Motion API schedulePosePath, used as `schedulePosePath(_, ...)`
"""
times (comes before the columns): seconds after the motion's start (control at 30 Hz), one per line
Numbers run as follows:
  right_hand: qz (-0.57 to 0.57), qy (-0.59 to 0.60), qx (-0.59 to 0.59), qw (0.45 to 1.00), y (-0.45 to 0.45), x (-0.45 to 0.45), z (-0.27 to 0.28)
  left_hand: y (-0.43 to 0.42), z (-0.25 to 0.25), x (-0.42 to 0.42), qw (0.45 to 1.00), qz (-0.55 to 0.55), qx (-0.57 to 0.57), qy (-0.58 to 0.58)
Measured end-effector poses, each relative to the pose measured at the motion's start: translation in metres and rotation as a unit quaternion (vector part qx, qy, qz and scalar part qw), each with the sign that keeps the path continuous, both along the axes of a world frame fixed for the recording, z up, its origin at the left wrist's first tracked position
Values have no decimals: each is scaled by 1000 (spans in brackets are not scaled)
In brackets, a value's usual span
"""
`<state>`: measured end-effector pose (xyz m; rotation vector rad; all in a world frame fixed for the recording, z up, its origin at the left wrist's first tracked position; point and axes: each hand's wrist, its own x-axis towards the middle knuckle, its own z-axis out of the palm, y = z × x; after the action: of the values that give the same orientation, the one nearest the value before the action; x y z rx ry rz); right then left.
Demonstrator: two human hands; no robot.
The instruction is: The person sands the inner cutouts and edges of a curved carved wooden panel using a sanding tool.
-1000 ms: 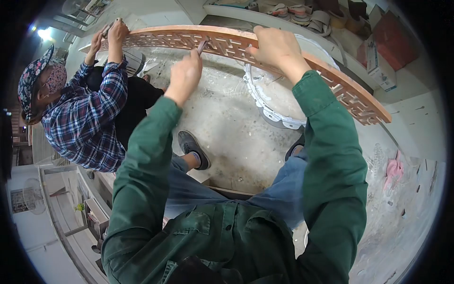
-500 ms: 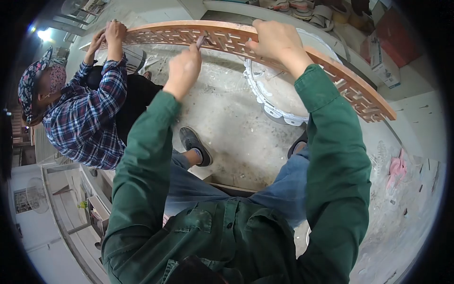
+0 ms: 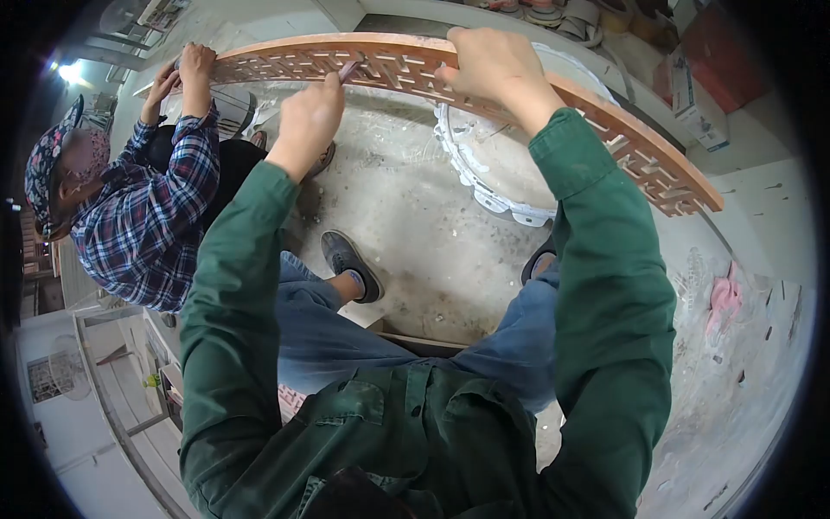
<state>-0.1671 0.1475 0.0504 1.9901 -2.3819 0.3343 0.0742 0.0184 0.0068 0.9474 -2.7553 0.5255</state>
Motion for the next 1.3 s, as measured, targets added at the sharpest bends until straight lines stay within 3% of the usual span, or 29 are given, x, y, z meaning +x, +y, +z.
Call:
schedulePosePath(0.23,7,-3,-13,1000,-4,-6,-5,-1,-24,-33,995,14,6,100)
schedulePosePath(0.33,7,-10,-4,1000,-6,-6,-4,33,-15,-20,997,59,41,26)
schedulePosePath(0.43,1,-4,-11,1000,-7,-4,-5,45,-21,-15,998,63,0,-10)
schedulePosePath(0.57,-3,-10,-13,1000,-4,-4,-3,4,-24,-24,997,1,-8,80)
schedulePosePath(0.6,0,-6,-19,1000,-5,-3,-3,-3,-15,-27,997,-26,-13,71)
schedulePosePath(0.7,5,0,-22,1000,-3,-2,-2,10,-10,-42,999,37,-6,4)
schedulePosePath(0.73,5,-2,-11,1000,-2,0,1,15,-17,-42,997,65,-14,46)
schedulePosePath(0.83,11,-3,-5,1000,-3,-2,1,46,-22,-25,992,112,-14,-48)
schedulePosePath(1.1,1,-5,-38,999,-6,-6,-6,-2,-13,-37,1000,1,-23,18)
schedulePosePath(1.3,11,1,-20,1000,-7,-8,-3,26,-24,-31,998,39,-43,-2)
